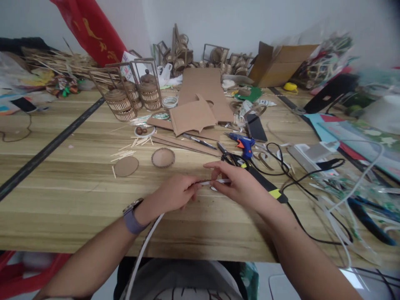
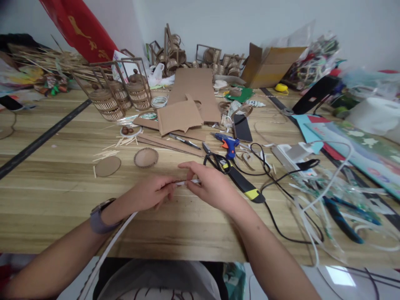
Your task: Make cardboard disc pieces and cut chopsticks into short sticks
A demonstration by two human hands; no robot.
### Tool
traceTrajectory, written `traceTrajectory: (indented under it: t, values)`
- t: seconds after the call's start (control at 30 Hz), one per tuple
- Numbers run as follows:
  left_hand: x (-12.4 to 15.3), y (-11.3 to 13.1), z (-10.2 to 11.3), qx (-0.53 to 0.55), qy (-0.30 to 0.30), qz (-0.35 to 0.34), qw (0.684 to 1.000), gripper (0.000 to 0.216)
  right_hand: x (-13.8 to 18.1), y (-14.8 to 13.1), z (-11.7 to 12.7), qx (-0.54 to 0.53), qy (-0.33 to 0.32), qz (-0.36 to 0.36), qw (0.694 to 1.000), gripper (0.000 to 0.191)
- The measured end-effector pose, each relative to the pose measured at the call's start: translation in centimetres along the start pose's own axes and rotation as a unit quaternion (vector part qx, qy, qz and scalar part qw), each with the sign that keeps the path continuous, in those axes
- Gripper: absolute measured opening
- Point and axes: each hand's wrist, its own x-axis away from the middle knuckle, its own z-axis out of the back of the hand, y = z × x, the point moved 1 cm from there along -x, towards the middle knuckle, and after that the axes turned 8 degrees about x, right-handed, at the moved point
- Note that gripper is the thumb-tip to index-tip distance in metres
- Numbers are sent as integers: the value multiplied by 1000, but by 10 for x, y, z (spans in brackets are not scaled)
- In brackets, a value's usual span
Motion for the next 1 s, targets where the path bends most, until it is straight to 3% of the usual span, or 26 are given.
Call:
traceTrajectory:
  t: [0.27, 0.47, 0.67, 1.0]
  values:
    - [0, 0, -3, -18, 9, -22, 1000, 28, 0, -1, -1, -9, 4, -5, 1000, 40]
    - [-2, 4, -4, -167, 73, -96, 978, 22, -1, -3, -3, -7, 8, 2, 1000, 39]
    - [-3, 2, -8, -270, 105, -90, 953, 23, 0, -5, -5, -3, 19, 10, 1000, 39]
    - [-4, 1, -10, -271, 127, -106, 948, 23, 0, -8, -7, 23, 33, 25, 999, 36]
